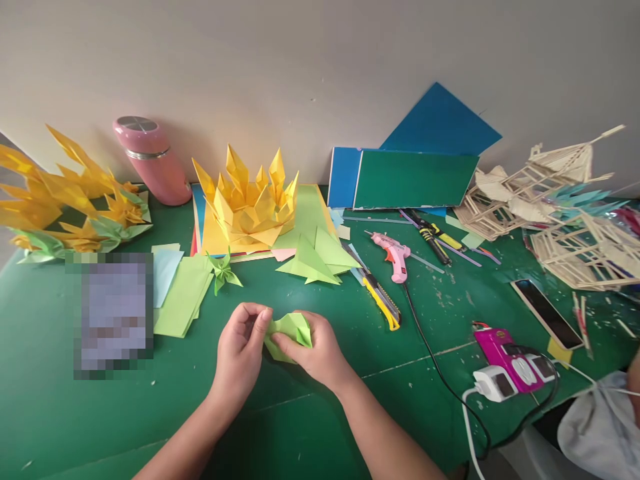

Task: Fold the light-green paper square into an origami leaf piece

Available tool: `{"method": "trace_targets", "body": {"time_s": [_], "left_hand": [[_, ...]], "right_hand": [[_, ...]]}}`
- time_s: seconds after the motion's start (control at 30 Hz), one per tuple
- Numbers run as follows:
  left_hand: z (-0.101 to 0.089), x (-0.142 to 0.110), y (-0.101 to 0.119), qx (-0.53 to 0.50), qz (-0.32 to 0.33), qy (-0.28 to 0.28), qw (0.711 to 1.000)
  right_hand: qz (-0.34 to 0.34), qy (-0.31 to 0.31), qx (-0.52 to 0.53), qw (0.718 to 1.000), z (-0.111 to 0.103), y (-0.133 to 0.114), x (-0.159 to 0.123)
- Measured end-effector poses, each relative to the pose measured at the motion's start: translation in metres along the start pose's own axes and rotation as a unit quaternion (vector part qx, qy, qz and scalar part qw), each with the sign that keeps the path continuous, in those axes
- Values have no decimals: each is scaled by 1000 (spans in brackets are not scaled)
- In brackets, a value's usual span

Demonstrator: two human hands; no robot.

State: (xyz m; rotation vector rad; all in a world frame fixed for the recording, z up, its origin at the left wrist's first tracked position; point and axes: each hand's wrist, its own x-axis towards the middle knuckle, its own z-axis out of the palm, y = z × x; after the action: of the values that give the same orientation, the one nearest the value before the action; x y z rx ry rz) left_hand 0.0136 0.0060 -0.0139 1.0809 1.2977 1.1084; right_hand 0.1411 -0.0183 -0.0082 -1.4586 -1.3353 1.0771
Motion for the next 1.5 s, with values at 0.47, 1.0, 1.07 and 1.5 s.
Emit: {"method": "trace_targets", "body": {"time_s": [0.47, 1.0, 1.07, 1.5], "left_hand": [[-1, 3, 15, -223, -188, -107, 950], [-8, 9, 21, -128, -124, -88, 980], [-6, 7, 19, -127, -113, -74, 983], [-2, 3, 16, -2, 39, -129, 991]], "right_hand": [[73, -67, 133, 986, -10, -3, 2], [79, 43, 124, 988, -13, 8, 5], [70, 35, 116, 990, -12, 6, 5], [88, 36, 154, 984, -12, 12, 6]]}}
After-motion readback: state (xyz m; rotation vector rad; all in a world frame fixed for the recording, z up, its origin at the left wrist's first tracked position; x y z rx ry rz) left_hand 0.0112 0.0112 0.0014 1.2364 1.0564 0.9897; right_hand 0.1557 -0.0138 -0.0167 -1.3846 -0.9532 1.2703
